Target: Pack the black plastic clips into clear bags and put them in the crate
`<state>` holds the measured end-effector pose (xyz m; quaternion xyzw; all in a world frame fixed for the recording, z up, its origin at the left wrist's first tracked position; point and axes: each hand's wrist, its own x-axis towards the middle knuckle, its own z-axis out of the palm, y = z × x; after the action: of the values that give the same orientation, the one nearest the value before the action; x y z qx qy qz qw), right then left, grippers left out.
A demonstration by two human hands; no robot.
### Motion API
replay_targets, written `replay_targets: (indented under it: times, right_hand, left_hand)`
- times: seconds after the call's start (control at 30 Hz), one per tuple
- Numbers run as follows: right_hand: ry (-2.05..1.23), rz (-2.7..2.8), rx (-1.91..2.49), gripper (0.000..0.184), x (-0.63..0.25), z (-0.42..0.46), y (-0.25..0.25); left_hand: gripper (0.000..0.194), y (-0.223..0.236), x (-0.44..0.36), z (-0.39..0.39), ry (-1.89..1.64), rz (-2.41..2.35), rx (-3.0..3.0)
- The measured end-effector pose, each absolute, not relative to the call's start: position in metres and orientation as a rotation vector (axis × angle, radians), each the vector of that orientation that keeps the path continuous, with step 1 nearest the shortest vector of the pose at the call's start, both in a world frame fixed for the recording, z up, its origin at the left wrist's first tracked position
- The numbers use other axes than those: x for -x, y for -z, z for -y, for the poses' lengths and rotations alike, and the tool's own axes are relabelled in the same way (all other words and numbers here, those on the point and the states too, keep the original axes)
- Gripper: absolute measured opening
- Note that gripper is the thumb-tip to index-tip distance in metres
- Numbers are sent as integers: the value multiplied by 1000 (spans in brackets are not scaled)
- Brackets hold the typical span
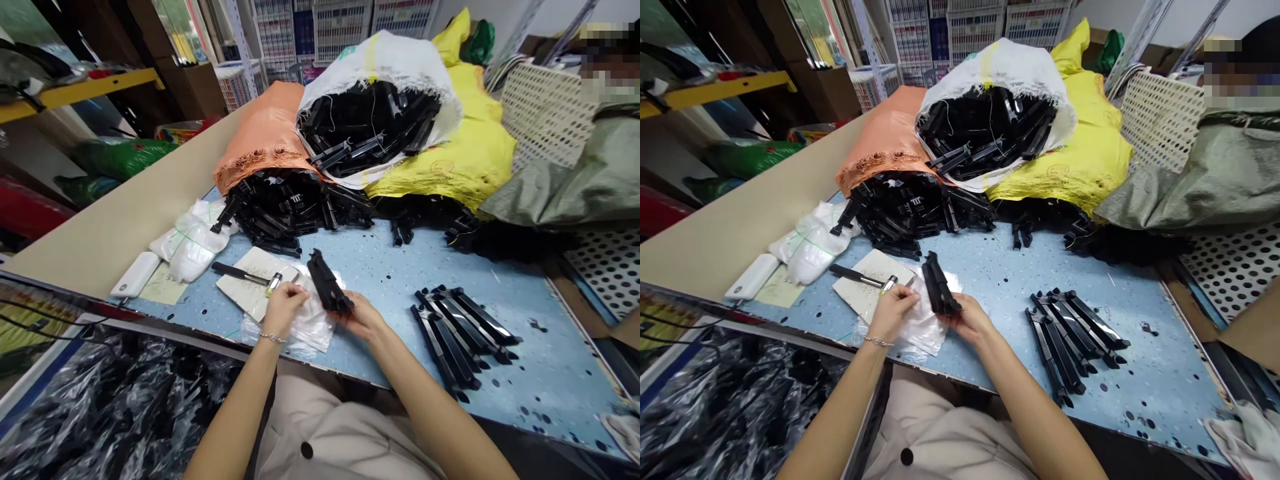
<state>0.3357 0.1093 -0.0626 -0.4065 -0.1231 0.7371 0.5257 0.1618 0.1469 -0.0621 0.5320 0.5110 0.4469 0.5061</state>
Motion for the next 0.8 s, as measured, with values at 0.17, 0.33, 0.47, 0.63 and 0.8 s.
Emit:
replay_targets:
  times: [0.17,0.33,0.47,0.63,0.8]
  right_hand:
    - [-1725,296,973,12,-358,-94,61]
    - [-1952,425,926,24,-365,-57,53]
    - [-2100,342,1032,22,-357,-46,60]
    - [-1769,529,1177,33,-346,-51,62]
    - [-1549,1006,1260,19,-330,-31,51]
  left_hand:
    - [17,59,-143,-145,-1110,-1244,-1785]
    - [50,63,-150,-150,-946,-1252,-2059]
    - [64,50,-153,-133,-884,-1091,-2133]
    - [76,27,-166,-72,-646,-668,-2247]
    - [54,-8,-154,-33,-569,-777,-2177]
